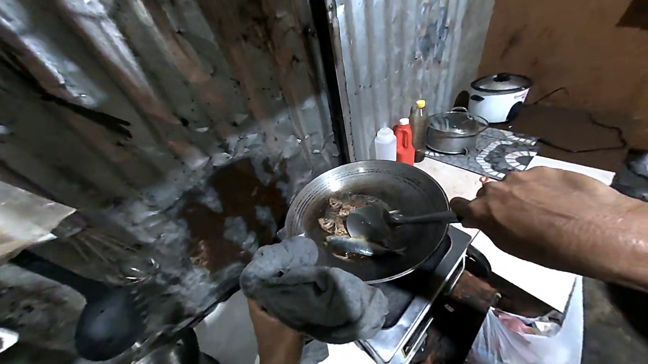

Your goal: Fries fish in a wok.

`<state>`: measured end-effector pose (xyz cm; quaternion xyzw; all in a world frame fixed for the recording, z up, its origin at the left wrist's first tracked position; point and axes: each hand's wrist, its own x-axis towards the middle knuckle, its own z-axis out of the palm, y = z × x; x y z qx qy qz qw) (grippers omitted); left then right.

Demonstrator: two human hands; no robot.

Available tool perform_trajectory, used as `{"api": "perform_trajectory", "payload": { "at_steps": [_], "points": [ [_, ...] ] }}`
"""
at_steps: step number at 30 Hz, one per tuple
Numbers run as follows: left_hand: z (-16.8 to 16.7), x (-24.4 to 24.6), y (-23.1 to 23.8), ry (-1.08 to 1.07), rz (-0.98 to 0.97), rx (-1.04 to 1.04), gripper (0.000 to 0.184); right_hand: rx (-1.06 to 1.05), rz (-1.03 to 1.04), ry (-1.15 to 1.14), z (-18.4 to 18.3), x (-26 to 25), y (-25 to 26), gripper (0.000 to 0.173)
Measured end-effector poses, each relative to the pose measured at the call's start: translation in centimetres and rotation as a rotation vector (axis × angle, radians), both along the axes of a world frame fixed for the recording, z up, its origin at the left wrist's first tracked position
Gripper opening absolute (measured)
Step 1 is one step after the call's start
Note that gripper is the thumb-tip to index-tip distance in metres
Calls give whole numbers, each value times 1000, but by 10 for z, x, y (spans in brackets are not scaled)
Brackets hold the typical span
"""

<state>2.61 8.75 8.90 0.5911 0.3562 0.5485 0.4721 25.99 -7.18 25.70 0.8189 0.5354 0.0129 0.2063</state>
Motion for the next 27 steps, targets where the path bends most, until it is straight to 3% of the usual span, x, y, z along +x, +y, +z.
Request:
{"api": "perform_trajectory", "payload": {
  "at_steps": [7,19,27],
  "points": [
    [-1,4,-1,1,38,2,83,-6,62,-27,13,13,3,15],
    [6,15,-6,-13,111,-20,79,-215,24,184,39,48,18,24],
    [4,12,-5,18,102,1,72,-217,-3,66,46,41,23,23]
  ]
}}
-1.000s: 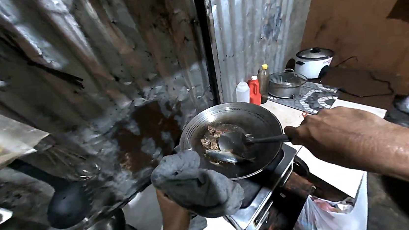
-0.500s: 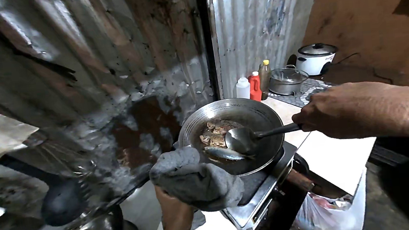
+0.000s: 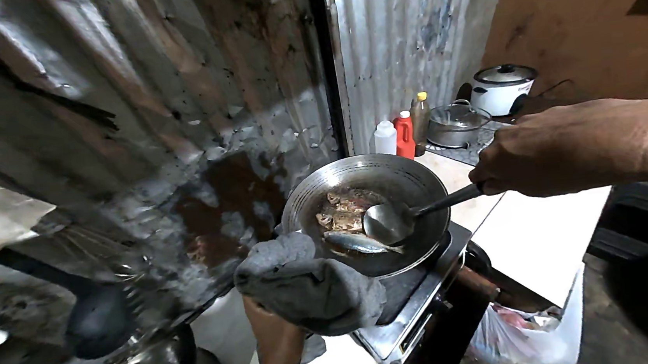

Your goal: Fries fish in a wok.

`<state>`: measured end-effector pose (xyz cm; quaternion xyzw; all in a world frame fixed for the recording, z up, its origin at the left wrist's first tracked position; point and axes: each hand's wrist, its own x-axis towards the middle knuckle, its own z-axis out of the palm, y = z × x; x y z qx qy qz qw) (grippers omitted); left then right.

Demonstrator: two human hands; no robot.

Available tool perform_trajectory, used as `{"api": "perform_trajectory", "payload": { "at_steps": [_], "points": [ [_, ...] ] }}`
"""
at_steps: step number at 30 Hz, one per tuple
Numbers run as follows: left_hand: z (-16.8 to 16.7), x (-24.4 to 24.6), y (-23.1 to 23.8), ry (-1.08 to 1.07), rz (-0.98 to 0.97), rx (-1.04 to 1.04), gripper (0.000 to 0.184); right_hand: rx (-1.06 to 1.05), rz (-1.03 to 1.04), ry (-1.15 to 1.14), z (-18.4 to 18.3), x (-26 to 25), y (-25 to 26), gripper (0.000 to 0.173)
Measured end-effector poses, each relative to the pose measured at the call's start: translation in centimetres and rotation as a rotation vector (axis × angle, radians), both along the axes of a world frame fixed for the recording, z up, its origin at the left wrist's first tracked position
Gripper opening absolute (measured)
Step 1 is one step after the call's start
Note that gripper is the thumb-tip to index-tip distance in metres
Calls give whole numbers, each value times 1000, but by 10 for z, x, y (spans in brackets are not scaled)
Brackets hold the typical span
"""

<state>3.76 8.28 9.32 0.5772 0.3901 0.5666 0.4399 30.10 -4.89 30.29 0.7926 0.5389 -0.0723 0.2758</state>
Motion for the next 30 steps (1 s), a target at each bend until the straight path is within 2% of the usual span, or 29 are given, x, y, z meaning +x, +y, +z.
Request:
{"api": "perform_trajectory", "payload": {
  "at_steps": [4,7,10,12,13,15,17,19,22,26,30],
  "points": [
    [-2,1,2,-23,-6,2,72,-65,10,66,5,1,1,23],
    [-1,0,2,-24,-3,-8,70,-24,2,36,6,10,-4,26],
    [-9,-11,4,-24,-57,35,68,221,85,-96,-7,31,-20,20],
    [-29,-25,16,-23,-148,168,77,438,199,-158,-20,47,-29,11],
    [-33,-28,18,-12,-161,189,78,518,223,-149,-26,48,-30,8],
    [-31,-28,18,-23,-169,169,77,600,219,-64,-39,44,-27,14],
    [-22,-23,15,-38,-150,122,74,537,133,18,-47,31,-19,17],
    [-11,-16,8,-18,-79,33,72,456,86,4,-56,12,-12,20],
    [1,-9,0,34,-29,-33,72,419,119,-27,-69,-16,-11,28],
    [-1,-10,2,41,-25,-15,74,427,193,-104,-79,-36,-7,36],
    [0,-8,1,58,-17,-21,73,393,189,-117,-75,-54,-3,32]
  ]
}}
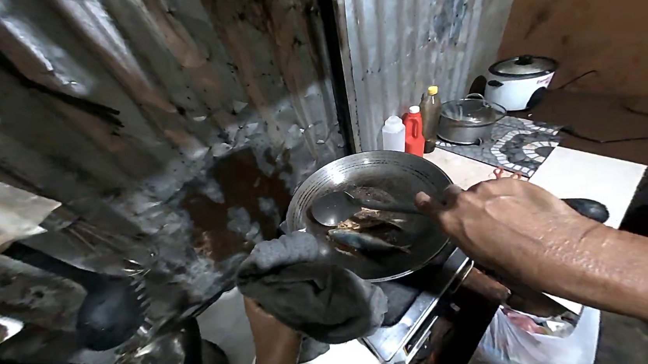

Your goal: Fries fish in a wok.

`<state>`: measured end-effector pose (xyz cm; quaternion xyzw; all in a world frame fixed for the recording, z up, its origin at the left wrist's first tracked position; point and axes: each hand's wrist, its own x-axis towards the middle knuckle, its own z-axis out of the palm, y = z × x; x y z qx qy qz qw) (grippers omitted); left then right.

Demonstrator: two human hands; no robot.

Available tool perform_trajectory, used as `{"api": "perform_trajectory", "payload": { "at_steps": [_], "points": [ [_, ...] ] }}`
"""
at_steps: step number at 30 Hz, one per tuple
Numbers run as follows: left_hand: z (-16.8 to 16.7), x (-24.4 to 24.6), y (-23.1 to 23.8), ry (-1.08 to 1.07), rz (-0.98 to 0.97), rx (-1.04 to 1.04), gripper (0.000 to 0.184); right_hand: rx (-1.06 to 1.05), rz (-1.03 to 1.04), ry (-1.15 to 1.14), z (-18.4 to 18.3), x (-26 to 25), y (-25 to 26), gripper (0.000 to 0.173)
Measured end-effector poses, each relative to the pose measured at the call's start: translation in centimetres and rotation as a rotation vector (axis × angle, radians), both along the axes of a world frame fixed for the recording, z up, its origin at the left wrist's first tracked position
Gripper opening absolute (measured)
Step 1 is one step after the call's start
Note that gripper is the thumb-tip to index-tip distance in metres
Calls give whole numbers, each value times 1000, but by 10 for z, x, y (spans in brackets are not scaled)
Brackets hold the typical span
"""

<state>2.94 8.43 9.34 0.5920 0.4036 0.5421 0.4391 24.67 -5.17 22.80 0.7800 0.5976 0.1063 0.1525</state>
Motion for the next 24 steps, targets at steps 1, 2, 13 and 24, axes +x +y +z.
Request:
{"api": "perform_trajectory", "payload": {
  "at_steps": [1,2,13,24],
  "points": [
    [0,1,0,-1,1,-2,73,24,15,-5,0,-3,0,31],
    [1,2,-1,-3,4,-3,74,52,36,-13,-1,-6,0,31],
    [0,5,-1,-31,-5,4,76,187,163,-72,-13,-34,13,13],
    [0,7,1,-26,1,1,79,-87,48,103,25,-6,16,17]
  ]
}}
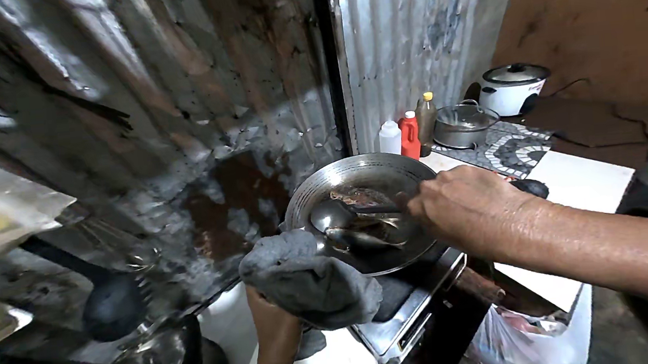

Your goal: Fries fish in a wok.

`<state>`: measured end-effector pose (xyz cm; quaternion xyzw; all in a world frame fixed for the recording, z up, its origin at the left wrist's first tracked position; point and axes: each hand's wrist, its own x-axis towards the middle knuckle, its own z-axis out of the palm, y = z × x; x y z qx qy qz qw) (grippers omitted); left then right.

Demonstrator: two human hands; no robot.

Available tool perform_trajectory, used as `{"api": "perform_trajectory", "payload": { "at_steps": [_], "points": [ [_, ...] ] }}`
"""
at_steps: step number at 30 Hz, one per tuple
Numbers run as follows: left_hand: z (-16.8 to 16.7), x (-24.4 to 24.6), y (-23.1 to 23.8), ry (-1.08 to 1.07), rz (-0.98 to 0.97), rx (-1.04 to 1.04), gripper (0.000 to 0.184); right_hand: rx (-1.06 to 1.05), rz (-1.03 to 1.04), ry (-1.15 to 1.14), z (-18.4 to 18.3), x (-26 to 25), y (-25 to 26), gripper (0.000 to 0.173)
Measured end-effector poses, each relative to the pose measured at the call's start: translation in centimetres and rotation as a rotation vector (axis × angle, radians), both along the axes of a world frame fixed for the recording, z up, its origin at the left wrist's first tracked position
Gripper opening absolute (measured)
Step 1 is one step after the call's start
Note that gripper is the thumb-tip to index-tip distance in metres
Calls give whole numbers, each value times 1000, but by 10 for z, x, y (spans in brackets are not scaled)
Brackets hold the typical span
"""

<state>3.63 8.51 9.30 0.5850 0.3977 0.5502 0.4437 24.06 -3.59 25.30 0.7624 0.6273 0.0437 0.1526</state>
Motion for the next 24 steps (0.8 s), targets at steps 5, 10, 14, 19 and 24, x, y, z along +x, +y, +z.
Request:
{"api": "perform_trajectory", "payload": {
  "at_steps": [5,10,14,19,24],
  "points": [
    [0,-2,-1,16,5,10,77,-10,-50,-17,-14,5,-2,21],
    [1,2,0,-37,-2,16,73,-56,-49,147,-19,42,-1,20],
    [3,2,-2,-23,4,7,74,-122,-97,151,-12,47,2,23],
    [3,1,-1,-13,11,4,72,-52,-66,65,-18,52,0,22],
    [4,3,-3,-34,16,4,70,-75,-28,141,-30,72,-1,24]
  ]
}}
